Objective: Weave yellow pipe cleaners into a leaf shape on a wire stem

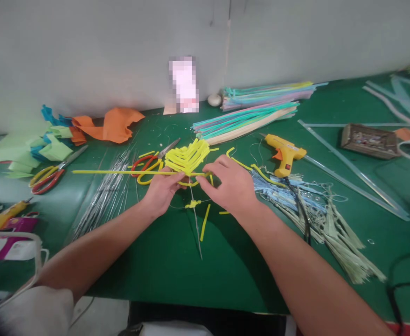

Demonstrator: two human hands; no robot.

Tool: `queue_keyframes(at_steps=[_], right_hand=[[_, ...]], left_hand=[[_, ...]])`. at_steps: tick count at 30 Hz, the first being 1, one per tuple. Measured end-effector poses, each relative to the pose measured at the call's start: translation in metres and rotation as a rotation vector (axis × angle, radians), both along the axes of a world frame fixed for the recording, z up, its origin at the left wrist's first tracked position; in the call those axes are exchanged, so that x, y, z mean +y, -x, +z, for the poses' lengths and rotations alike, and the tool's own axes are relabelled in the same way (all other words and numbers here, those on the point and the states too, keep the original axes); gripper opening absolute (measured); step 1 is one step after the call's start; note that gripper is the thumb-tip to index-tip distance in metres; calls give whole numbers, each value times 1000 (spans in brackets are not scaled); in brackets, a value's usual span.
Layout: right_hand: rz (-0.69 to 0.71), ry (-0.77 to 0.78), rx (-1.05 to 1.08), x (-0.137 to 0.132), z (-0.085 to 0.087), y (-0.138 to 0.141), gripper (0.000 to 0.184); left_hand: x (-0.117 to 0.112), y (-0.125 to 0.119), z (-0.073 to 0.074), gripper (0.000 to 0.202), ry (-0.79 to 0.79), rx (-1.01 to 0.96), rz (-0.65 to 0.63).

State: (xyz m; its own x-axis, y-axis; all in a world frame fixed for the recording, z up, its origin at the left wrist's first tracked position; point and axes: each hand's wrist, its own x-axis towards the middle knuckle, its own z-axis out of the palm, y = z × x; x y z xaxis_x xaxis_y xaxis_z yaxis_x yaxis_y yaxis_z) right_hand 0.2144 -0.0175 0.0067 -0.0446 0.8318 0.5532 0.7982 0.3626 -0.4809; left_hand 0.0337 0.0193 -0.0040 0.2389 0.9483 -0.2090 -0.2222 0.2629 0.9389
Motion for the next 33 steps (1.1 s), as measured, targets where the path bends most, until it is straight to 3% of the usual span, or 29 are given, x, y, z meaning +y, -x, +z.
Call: queue_keyframes(at_steps=[9,16,24,33], right_hand=[[41,153,42,2,-2,-2,11],[83,228,383,5,-8,-1,7],[-140,437,729,9,-12,-3,5],[-296,295,1110,16,-16,-11,4]], left_hand=[[2,1,-3,27,-11,46,-29],[3,0,-7,37,-50,113,-67],[5,1,-8,36,-58,139,-44],[6,1,-8,35,-63,145,-56]])
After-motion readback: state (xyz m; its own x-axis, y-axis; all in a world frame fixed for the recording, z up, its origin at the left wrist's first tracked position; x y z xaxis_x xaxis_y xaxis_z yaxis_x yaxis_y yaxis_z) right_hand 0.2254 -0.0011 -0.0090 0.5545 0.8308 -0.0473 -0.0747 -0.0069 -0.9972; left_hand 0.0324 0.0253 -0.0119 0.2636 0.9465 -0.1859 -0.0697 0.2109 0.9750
